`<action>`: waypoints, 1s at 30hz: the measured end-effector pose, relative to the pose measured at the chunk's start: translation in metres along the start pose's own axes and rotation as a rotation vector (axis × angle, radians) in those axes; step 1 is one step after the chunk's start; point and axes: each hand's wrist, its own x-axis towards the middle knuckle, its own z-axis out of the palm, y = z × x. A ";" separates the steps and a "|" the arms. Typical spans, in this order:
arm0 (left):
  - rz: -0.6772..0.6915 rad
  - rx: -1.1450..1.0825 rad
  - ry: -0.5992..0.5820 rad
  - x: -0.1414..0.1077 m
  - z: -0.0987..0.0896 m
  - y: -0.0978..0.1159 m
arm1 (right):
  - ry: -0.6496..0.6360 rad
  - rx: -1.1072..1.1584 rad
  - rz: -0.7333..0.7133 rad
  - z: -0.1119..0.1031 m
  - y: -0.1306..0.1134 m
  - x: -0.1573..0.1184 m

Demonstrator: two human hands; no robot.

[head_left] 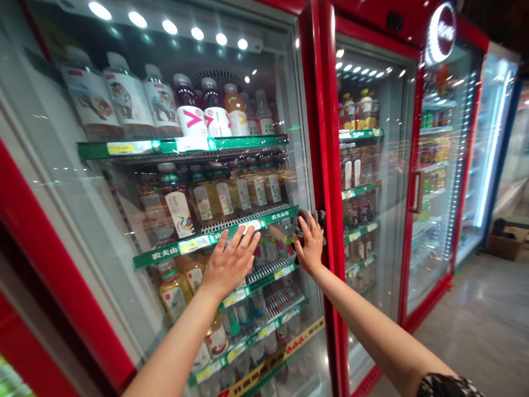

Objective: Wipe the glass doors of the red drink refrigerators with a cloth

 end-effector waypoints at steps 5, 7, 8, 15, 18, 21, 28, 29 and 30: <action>0.018 0.022 0.012 0.001 0.000 0.000 | 0.028 0.001 -0.011 0.003 -0.001 0.031; 0.020 0.041 0.010 0.001 -0.001 0.000 | 0.033 0.009 -0.010 0.004 -0.001 0.036; 0.021 0.047 0.008 0.002 -0.001 0.000 | 0.031 0.009 -0.005 0.004 -0.001 0.030; 0.028 0.091 -0.011 0.000 -0.002 0.002 | 0.003 0.008 0.041 0.005 0.000 -0.042; 0.028 0.099 -0.011 0.000 -0.002 0.002 | 0.040 -0.001 0.064 0.011 -0.013 -0.019; 0.028 0.086 -0.007 0.000 -0.003 0.002 | -0.023 -0.035 -0.038 0.010 -0.026 -0.012; 0.014 0.064 -0.019 -0.003 -0.003 0.002 | -0.222 -0.008 -0.321 -0.008 0.003 -0.052; 0.012 0.063 -0.021 -0.003 -0.003 0.002 | -0.160 0.009 -0.254 -0.006 0.003 -0.043; 0.011 0.061 -0.022 -0.004 -0.002 0.002 | -0.098 0.025 -0.188 -0.001 0.000 -0.032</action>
